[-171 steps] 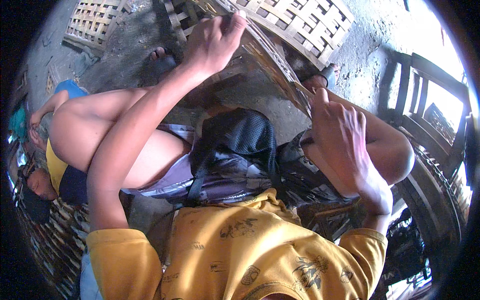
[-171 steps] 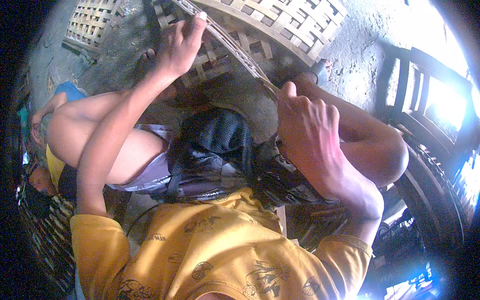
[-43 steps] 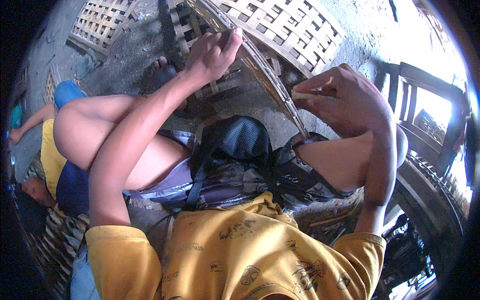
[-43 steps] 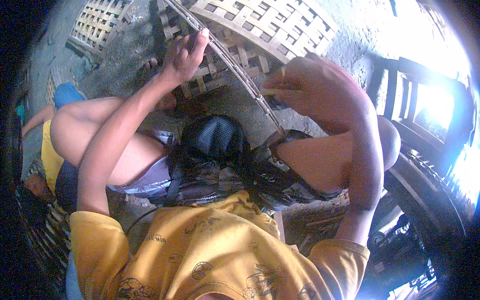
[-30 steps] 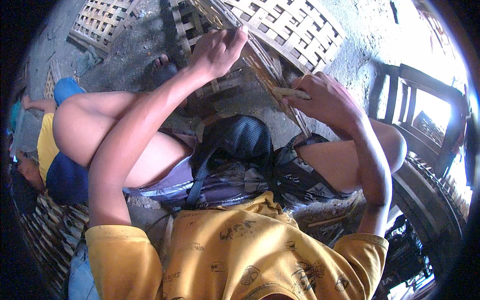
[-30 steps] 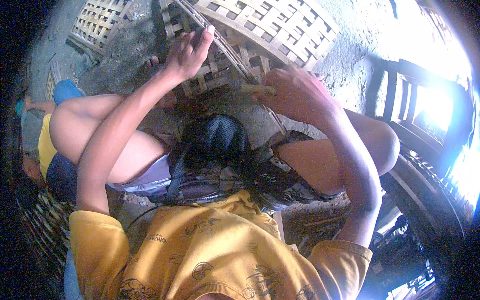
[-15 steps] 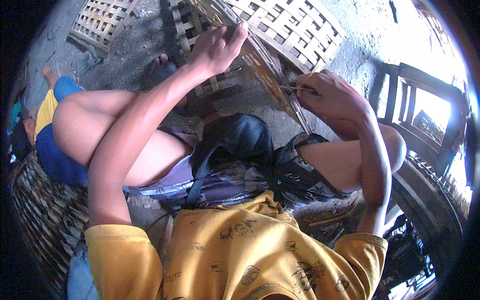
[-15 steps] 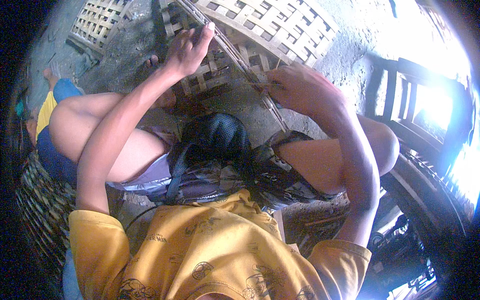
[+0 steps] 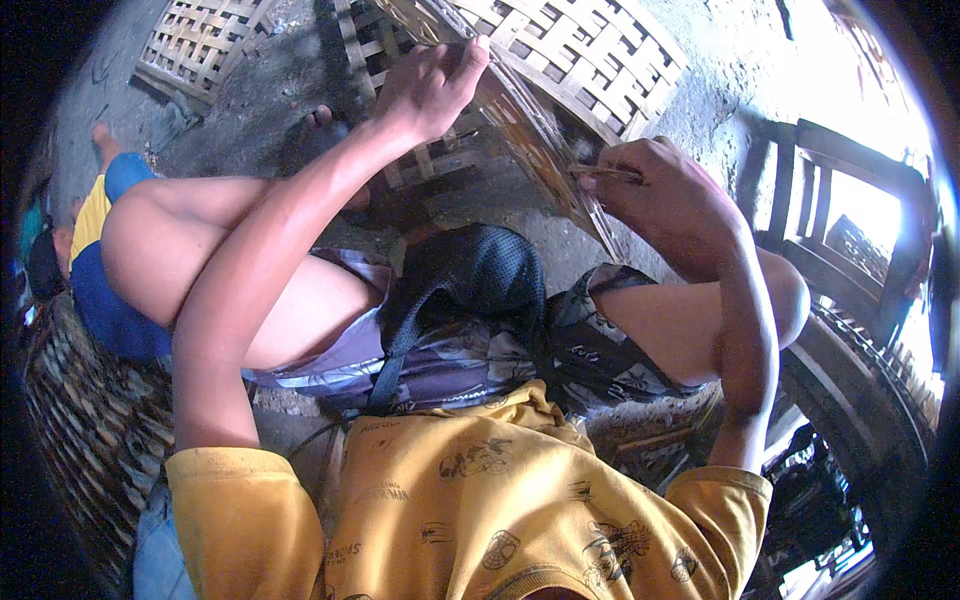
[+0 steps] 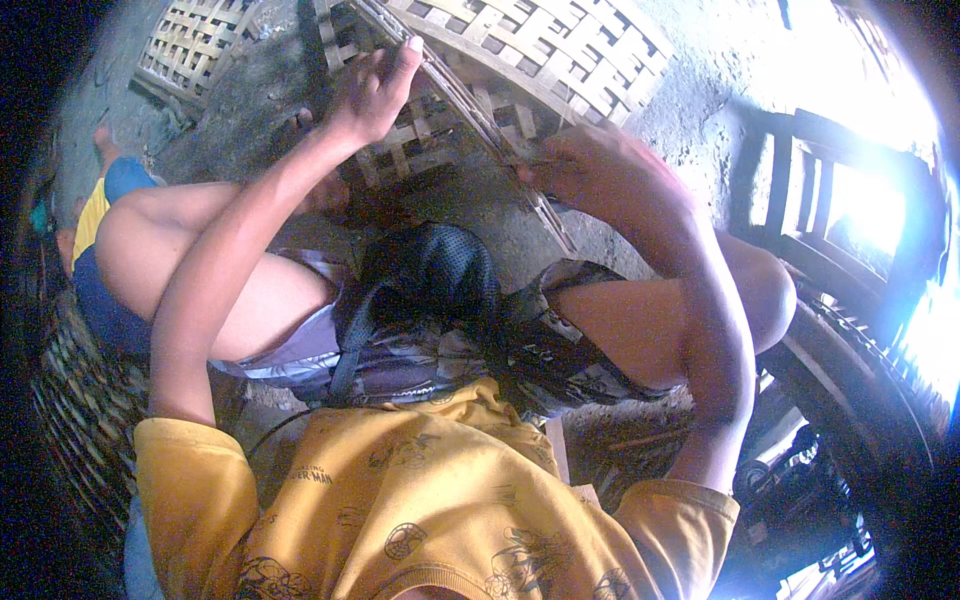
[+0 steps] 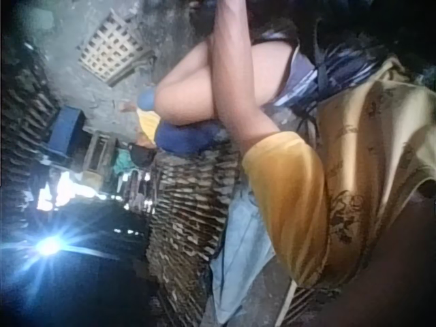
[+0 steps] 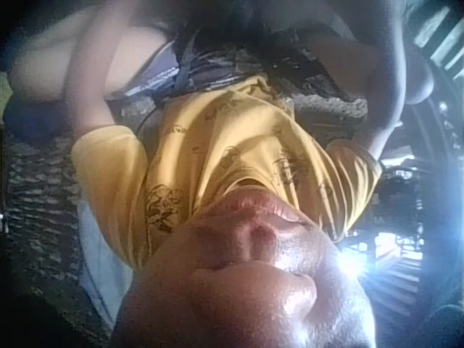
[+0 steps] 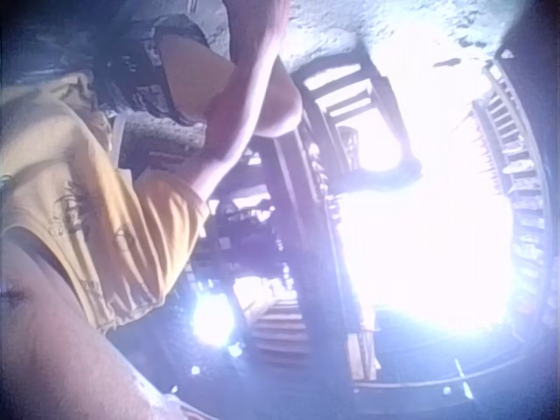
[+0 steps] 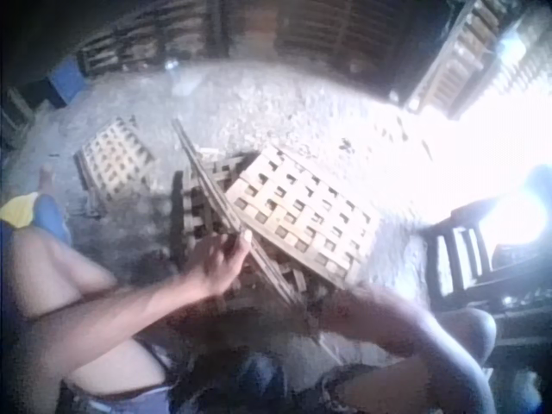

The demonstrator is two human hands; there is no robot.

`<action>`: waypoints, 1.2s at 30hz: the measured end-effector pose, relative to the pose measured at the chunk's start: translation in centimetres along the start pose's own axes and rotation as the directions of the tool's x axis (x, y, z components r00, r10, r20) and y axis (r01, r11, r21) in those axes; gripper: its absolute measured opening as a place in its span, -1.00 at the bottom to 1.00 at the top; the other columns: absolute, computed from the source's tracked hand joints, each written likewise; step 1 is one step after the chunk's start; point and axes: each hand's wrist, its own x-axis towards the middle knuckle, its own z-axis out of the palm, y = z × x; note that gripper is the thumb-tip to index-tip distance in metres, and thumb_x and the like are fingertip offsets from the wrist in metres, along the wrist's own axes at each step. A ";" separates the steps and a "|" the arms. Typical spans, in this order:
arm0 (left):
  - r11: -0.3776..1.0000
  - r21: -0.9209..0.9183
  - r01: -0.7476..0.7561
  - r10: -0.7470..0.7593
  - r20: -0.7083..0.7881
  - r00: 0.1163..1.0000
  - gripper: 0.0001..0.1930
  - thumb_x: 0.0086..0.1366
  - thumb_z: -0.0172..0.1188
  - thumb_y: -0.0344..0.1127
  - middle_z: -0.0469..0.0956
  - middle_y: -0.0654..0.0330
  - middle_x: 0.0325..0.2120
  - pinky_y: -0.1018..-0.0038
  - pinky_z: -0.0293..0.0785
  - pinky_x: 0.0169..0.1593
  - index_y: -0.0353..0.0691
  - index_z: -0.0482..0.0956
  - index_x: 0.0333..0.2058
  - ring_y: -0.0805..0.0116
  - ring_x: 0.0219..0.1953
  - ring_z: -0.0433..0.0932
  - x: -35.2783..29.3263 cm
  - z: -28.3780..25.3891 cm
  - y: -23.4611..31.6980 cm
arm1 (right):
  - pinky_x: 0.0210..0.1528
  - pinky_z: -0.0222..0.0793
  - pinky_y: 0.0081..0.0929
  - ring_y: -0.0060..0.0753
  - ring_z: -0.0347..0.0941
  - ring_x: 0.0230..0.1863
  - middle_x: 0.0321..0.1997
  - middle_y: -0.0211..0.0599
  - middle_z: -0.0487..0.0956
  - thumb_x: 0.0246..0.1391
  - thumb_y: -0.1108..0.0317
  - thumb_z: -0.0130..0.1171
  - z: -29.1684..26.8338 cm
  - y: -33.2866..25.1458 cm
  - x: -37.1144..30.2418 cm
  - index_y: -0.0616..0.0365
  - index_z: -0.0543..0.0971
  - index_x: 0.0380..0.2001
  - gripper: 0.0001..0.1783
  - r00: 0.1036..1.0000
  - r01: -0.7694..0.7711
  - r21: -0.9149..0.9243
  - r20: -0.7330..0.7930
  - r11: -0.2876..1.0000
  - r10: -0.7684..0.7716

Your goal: The person sits on the floor and assembles a wooden lattice panel by hand, fitting thin wooden strips into a grid pattern. They adjust and secure the strips to form a finished lattice structure.

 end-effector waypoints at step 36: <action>1.000 0.001 0.013 -0.013 -0.027 1.000 -0.23 0.55 -0.37 0.31 0.66 -0.07 -0.52 -0.03 0.57 -0.15 -0.23 0.65 -0.32 -0.18 -0.30 0.67 0.5 0.5 0.3 | 0.05 0.48 -0.11 -0.01 0.59 -0.07 -0.19 -0.07 0.67 0.37 0.11 0.14 3.0 6.0 -0.7 0.15 0.62 -0.06 -0.67 0.843 0.374 -0.350 -0.258 0.859 -0.472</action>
